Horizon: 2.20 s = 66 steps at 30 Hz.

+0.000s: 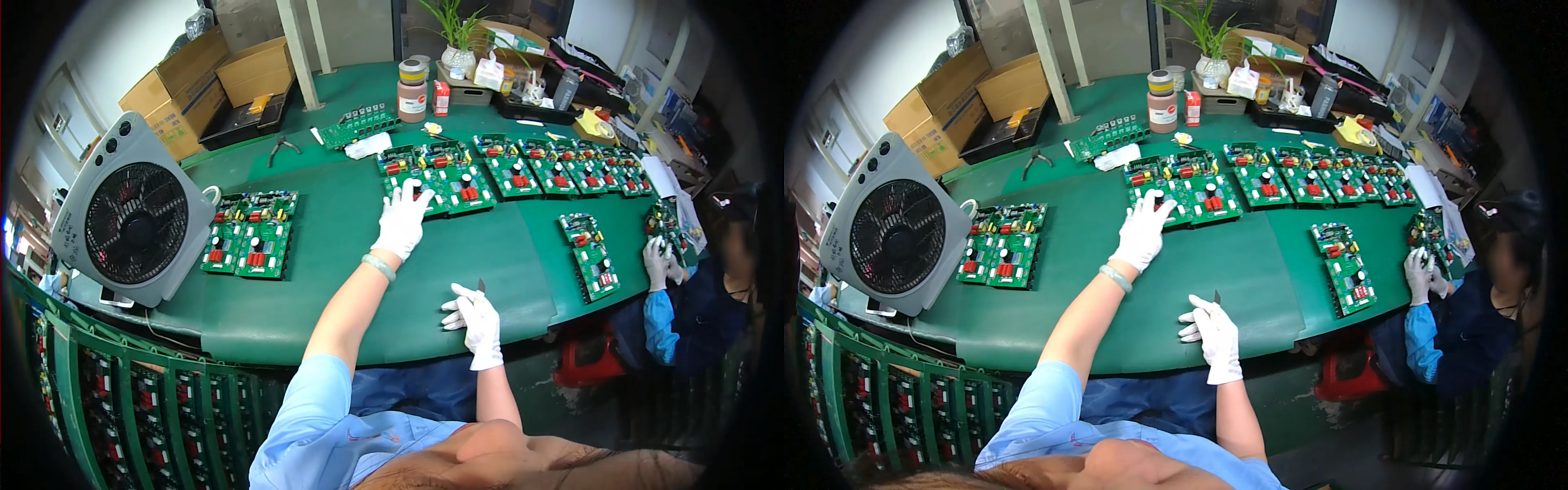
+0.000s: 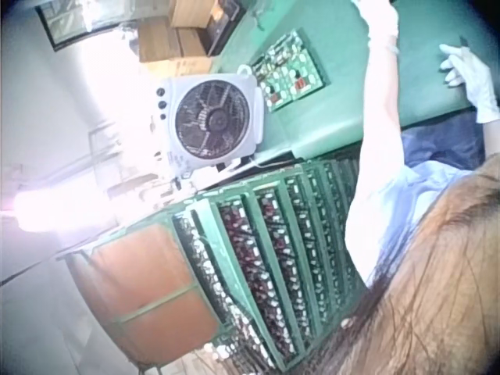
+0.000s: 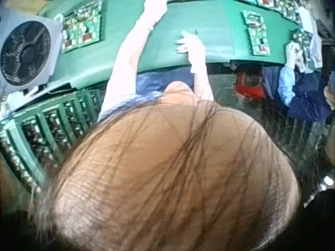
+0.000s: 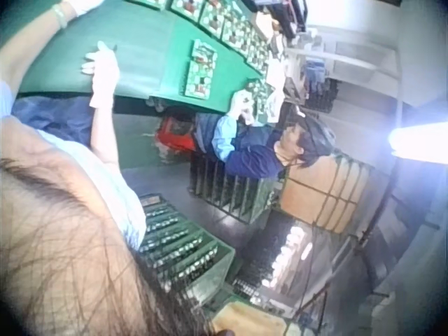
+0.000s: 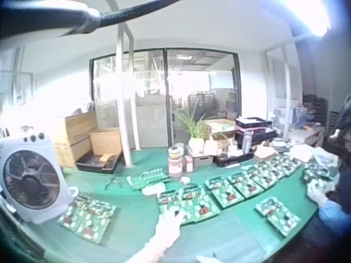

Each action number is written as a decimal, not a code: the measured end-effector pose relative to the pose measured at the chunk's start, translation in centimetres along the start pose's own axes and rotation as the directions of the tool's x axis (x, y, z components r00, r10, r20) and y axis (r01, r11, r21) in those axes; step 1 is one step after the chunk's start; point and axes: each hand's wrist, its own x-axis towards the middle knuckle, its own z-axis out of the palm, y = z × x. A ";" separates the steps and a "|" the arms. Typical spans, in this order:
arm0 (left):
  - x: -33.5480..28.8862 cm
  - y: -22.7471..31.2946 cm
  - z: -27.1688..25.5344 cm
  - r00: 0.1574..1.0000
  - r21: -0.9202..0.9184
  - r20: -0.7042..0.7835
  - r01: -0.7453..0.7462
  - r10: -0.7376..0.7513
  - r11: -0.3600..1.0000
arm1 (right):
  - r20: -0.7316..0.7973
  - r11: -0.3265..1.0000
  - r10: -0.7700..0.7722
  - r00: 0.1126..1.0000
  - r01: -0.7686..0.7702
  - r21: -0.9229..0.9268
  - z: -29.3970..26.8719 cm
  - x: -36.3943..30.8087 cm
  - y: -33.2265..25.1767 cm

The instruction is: The person cleans multiple green circuit boards using a small white cloth. They wipe both sides of each board, flip them over, and then place them into a green storage rack. The process is repeated for several boards.

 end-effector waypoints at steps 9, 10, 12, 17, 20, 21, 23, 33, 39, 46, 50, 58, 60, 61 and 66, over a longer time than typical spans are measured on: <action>-6.5 -4.2 -3.4 0.980 -0.124 -0.031 -0.198 0.195 0.972 | -0.011 0.999 -0.048 0.999 0.048 -0.015 0.0 -0.5 -0.7; -8.5 -3.7 -4.2 0.976 -0.113 0.002 -0.216 0.218 0.970 | -0.008 0.999 -0.048 0.999 0.048 -0.025 -0.3 -0.4 -0.7; -12.0 -3.9 -6.9 0.966 -0.056 0.072 -0.244 0.247 0.968 | 0.033 0.998 -0.054 0.998 0.055 -0.029 -0.3 -0.7 0.0; -18.7 -6.7 -11.9 0.944 -0.100 0.166 -0.271 0.284 0.957 | 0.059 0.998 0.064 0.996 -0.063 -0.022 -1.1 -0.9 -1.0; -23.9 -10.8 -10.9 0.997 -0.644 -0.054 0.012 -0.060 0.765 | 0.076 0.990 0.111 0.991 -0.104 -0.094 -1.0 -0.2 -2.0; -25.1 -11.1 -10.8 0.970 -0.823 -0.045 0.099 -0.238 0.559 | 0.067 0.982 0.113 0.991 -0.101 -0.158 -0.5 0.3 -2.7; -26.7 -11.5 -11.0 0.874 -0.953 -0.062 0.091 -0.483 0.288 | 0.063 0.958 0.116 0.991 -0.095 -0.271 0.2 2.1 -3.6; -19.1 -14.7 -8.3 0.731 -0.892 0.324 0.448 -0.601 0.064 | 0.325 0.895 0.358 0.875 -0.223 -0.386 4.2 12.4 -2.6; -12.4 -12.8 -9.6 0.863 -0.955 0.297 0.273 -0.409 -0.117 | 0.272 0.989 0.066 0.960 -0.099 0.107 1.9 12.8 -3.2; -12.3 -11.6 -8.4 0.899 -0.944 0.301 0.232 -0.320 -0.235 | 0.157 0.969 -0.037 0.987 -0.003 0.247 1.0 12.5 -3.0; -12.7 -11.3 -8.0 0.867 -0.926 0.324 0.208 -0.379 -0.316 | 0.216 0.974 -0.031 0.976 -0.018 0.224 1.0 12.6 -2.8; -12.6 -11.0 -8.2 0.871 -0.924 0.307 0.175 -0.384 -0.341 | 0.283 0.986 -0.027 0.959 -0.021 0.167 1.4 12.4 -3.8; -12.7 -11.3 -7.5 0.870 -0.920 0.311 0.174 -0.382 -0.351 | 0.262 0.988 -0.042 0.964 0.000 0.157 1.2 12.3 -3.4; -12.7 -11.4 -7.4 0.871 -0.922 0.310 0.178 -0.382 -0.343 | 0.250 0.988 -0.050 0.967 0.012 0.152 1.1 12.3 -3.3; -12.9 -11.6 -7.0 0.868 -0.937 0.304 0.200 -0.392 -0.285 | 0.267 0.987 -0.004 0.964 -0.039 0.157 0.8 12.1 -3.2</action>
